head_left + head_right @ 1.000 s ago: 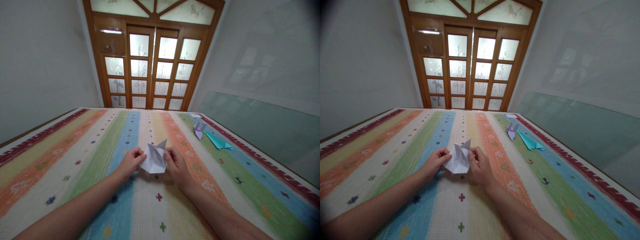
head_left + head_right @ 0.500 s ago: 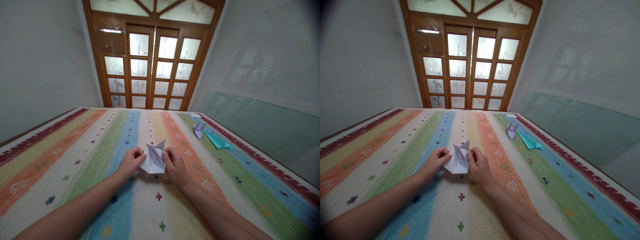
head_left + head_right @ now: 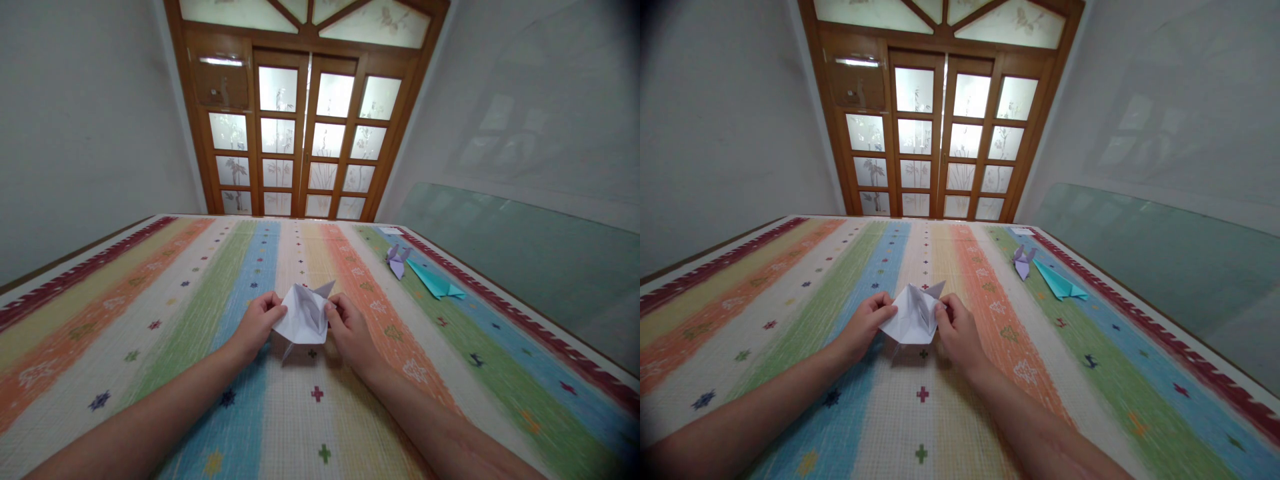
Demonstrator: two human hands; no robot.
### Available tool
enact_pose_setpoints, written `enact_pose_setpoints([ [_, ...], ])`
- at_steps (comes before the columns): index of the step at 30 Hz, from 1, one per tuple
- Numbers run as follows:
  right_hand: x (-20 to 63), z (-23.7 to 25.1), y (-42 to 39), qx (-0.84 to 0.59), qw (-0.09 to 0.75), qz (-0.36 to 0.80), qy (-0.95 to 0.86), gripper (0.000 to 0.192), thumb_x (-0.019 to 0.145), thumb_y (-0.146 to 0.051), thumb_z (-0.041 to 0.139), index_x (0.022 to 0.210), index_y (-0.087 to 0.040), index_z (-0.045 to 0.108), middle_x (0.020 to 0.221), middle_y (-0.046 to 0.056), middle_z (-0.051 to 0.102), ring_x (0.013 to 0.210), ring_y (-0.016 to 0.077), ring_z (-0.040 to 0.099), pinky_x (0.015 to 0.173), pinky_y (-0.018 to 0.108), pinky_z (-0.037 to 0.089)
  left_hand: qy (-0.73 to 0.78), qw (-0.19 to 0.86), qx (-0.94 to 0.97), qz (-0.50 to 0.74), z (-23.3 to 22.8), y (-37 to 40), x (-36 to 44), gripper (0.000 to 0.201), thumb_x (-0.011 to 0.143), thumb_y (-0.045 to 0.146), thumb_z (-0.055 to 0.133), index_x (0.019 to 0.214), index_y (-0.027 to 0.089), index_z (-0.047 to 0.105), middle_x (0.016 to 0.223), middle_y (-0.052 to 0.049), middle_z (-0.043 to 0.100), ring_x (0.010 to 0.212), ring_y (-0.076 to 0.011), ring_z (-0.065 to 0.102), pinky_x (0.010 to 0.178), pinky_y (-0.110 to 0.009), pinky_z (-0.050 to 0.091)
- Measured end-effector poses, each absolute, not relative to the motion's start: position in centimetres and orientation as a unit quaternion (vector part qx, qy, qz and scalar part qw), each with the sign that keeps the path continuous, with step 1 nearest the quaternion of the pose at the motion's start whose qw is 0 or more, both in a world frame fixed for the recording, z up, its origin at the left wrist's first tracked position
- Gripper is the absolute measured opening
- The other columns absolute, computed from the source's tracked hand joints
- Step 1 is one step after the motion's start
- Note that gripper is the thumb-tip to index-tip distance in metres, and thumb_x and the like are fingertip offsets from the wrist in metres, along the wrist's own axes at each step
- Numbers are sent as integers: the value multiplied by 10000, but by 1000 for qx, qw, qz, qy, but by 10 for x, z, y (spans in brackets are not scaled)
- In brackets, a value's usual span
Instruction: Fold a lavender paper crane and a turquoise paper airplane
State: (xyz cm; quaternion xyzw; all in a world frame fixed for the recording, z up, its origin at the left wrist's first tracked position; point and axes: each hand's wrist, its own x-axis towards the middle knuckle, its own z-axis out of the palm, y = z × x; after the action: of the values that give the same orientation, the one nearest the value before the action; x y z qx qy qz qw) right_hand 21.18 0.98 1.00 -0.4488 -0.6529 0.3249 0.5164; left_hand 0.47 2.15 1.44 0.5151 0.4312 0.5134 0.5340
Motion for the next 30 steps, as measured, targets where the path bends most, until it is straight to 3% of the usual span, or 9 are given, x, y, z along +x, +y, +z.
enact_pose_setpoints([
  [5,212,8,12,-429,540,405,-600,275,973,-447,532,830,-212,539,794,4,583,730,182,618,637,313,545,436,540,503,516,13,24,3,304,744,361,677,684,198,428,615,51,435,527,-91,402,501,-203,289],
  [12,215,12,9,-404,532,341,-662,205,982,-391,534,996,-211,631,882,38,648,790,183,639,677,305,546,454,519,506,517,14,23,3,305,743,393,695,689,186,478,630,37,469,550,-98,426,504,-197,317],
  [18,212,15,3,-386,493,324,-709,175,966,-355,550,1064,-229,623,1275,102,600,1069,225,634,736,315,567,457,509,506,525,14,22,5,315,781,436,661,728,200,460,633,44,473,538,-110,447,497,-201,349],
  [21,211,13,3,-389,482,358,-698,352,930,-372,617,1256,-269,530,1378,123,535,1173,252,600,785,356,576,457,496,509,535,13,23,4,305,803,429,657,743,198,467,642,44,478,549,-110,455,507,-199,348],
  [26,210,6,4,-338,439,503,-663,792,905,-454,655,1548,-342,207,1570,170,335,1219,273,577,856,411,572,454,476,516,549,10,24,3,300,831,433,655,758,196,485,671,37,506,588,-118,488,538,-206,378],
  [30,206,9,-1,-322,402,530,-674,966,820,-424,760,1579,-336,170,1536,154,396,1175,261,589,892,411,557,434,481,530,547,7,24,4,316,840,454,665,780,192,500,706,29,543,613,-125,524,561,-219,412],
])
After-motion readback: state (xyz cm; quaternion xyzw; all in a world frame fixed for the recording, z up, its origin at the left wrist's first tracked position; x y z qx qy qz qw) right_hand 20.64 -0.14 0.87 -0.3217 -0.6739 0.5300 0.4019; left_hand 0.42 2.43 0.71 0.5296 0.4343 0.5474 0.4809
